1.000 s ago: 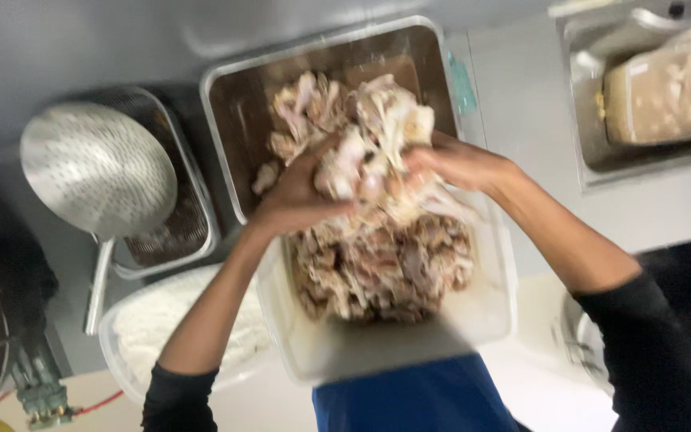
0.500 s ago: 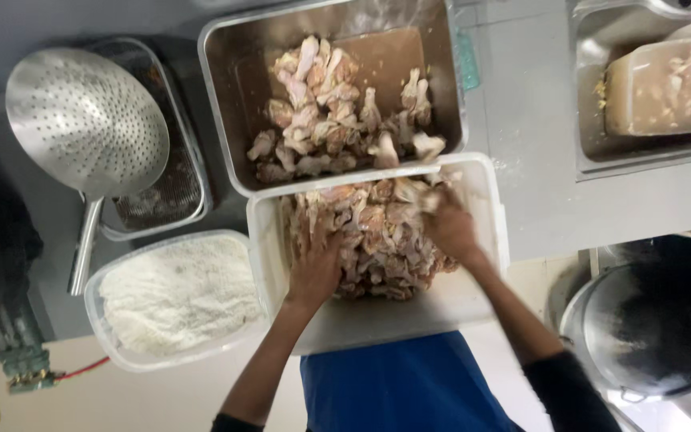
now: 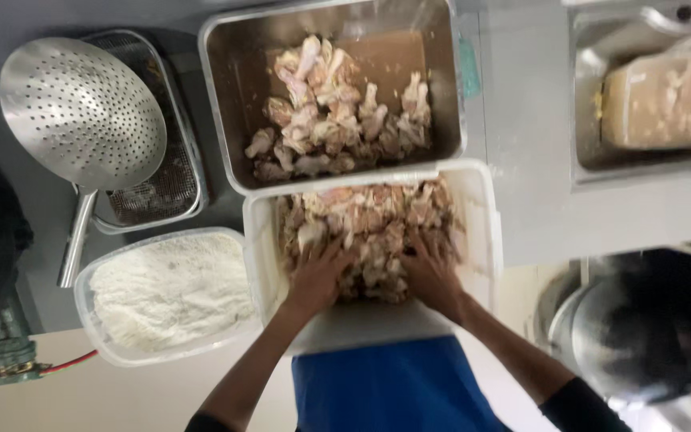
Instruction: The person transfers raw chicken pieces from a metal tray into a white plastic container. They then retrieve a carton of eggs and crack several eggs directly into the container with the chicken, mixing the contents by hand.
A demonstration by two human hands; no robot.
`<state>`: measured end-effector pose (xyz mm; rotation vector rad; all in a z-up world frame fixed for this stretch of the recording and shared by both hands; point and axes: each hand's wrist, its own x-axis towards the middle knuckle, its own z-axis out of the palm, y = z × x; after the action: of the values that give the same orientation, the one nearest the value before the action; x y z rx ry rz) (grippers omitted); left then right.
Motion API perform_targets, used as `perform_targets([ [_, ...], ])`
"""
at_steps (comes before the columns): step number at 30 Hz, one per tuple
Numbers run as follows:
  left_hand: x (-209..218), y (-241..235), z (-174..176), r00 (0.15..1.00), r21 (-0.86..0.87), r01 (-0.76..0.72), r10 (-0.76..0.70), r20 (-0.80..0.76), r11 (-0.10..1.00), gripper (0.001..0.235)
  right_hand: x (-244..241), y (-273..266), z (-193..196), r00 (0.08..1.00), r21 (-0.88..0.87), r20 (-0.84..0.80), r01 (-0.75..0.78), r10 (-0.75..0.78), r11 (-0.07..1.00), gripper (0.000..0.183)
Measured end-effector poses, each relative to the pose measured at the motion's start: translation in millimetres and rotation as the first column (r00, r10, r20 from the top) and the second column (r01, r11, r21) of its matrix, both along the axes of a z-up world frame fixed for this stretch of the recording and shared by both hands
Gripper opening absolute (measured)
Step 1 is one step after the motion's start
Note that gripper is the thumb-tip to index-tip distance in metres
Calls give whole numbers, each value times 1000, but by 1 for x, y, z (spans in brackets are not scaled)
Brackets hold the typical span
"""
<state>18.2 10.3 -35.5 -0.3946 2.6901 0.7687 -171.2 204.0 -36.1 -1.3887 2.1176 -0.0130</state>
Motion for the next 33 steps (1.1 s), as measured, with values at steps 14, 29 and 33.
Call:
perform_targets([
  [14, -21, -75, 74, 837, 237, -422, 477, -269, 875, 15, -33, -83, 46, 901, -429, 39, -375, 431, 822, 38],
  [29, -179, -298, -154, 897, 227, -438, 438, 55, 870, 98, -206, -372, -68, 965, -289, 2, -250, 261, 924, 85],
  [33, -156, -277, -168, 789, 415, -607, 455, 412, 678, 115, -177, -366, -95, 971, 211, 165, -206, 173, 955, 83],
])
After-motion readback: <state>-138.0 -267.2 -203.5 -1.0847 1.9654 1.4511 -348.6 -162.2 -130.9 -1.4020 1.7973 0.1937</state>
